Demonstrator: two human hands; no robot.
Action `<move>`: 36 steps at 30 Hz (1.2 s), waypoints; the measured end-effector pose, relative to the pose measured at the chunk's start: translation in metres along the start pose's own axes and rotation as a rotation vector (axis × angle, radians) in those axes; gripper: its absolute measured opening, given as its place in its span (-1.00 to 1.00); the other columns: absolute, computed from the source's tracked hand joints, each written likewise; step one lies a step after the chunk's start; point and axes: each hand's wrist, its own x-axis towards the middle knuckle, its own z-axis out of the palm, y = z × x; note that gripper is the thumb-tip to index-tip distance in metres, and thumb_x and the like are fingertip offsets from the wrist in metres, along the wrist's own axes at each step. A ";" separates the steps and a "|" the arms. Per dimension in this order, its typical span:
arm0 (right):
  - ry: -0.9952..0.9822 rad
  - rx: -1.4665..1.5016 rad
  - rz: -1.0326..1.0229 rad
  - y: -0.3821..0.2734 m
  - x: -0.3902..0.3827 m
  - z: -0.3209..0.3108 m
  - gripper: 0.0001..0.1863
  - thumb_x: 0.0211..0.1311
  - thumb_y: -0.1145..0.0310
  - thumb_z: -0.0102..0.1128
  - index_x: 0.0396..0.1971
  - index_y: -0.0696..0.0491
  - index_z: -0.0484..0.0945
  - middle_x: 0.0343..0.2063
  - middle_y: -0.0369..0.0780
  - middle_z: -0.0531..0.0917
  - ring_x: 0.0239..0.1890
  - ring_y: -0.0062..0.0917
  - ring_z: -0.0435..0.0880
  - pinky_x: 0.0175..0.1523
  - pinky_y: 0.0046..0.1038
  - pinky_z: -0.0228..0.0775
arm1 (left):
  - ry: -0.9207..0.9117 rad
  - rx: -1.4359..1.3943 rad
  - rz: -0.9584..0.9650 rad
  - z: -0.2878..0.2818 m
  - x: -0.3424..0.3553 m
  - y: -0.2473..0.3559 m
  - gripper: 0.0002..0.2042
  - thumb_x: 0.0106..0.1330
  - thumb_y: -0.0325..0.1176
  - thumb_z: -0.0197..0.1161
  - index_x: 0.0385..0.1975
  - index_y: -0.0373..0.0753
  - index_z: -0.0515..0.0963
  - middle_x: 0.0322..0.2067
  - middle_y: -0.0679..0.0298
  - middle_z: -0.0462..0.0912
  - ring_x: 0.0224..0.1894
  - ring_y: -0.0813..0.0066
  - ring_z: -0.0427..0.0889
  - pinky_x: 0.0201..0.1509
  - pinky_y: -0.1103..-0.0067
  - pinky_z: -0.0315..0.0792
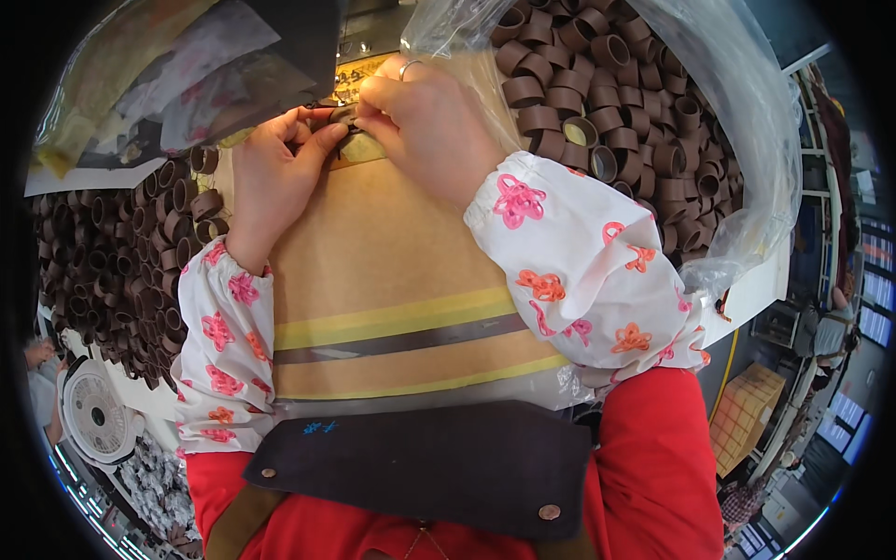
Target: Sewing small leather loops using an industrial sewing machine.
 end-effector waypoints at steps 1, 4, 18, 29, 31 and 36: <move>0.020 -0.031 -0.022 0.000 0.000 0.001 -0.89 -0.04 0.42 0.23 -0.51 0.15 0.60 -0.80 -0.20 0.46 -0.76 -0.51 0.38 -0.60 -0.50 0.16 | -0.002 0.007 -0.002 0.000 0.000 0.000 -0.82 0.02 -0.30 0.29 -0.50 -0.30 0.58 -0.79 0.31 0.46 -0.76 0.54 0.42 -0.65 0.60 0.23; 0.033 -0.121 -0.051 -0.002 0.000 -0.001 -0.89 -0.06 0.40 0.24 -0.53 0.13 0.60 -0.79 -0.19 0.46 -0.74 -0.48 0.40 -0.58 -0.47 0.18 | -0.001 0.018 0.000 0.000 -0.001 -0.003 -0.81 0.02 -0.29 0.29 -0.48 -0.30 0.57 -0.78 0.31 0.45 -0.75 0.53 0.42 -0.65 0.59 0.23; -0.044 -0.073 0.034 0.001 0.001 -0.003 -0.86 -0.07 0.34 0.25 -0.54 0.09 0.56 -0.70 -0.21 0.48 -0.61 -0.45 0.46 -0.49 -0.47 0.25 | -0.007 -0.003 0.030 0.002 0.001 -0.003 -0.80 0.02 -0.30 0.28 -0.47 -0.30 0.57 -0.82 0.34 0.41 -0.79 0.53 0.36 -0.65 0.59 0.20; -0.076 -0.070 0.024 -0.003 0.000 -0.003 -0.87 -0.07 0.36 0.23 -0.55 0.11 0.54 -0.61 -0.20 0.50 -0.54 -0.40 0.49 -0.43 -0.43 0.29 | -0.018 0.024 -0.027 0.000 -0.001 -0.002 -0.79 0.01 -0.28 0.29 -0.51 -0.32 0.55 -0.81 0.31 0.40 -0.76 0.50 0.39 -0.64 0.57 0.21; -0.037 -0.110 -0.018 0.001 -0.002 -0.005 -0.87 -0.07 0.40 0.20 -0.54 0.13 0.50 -0.59 -0.19 0.51 -0.47 -0.34 0.52 -0.40 -0.37 0.32 | -0.039 0.047 -0.004 0.000 0.002 0.000 -0.79 0.01 -0.29 0.30 -0.55 -0.33 0.51 -0.80 0.30 0.40 -0.76 0.47 0.39 -0.65 0.55 0.21; -0.066 -0.075 0.031 0.001 -0.002 -0.002 -0.79 -0.07 0.32 0.22 -0.50 0.11 0.43 -0.52 -0.20 0.53 -0.45 -0.31 0.53 -0.37 -0.37 0.34 | 0.037 0.054 0.060 0.000 -0.006 0.013 -0.79 0.07 -0.29 0.25 -0.60 -0.29 0.45 -0.75 0.25 0.42 -0.70 0.45 0.41 -0.43 0.52 0.28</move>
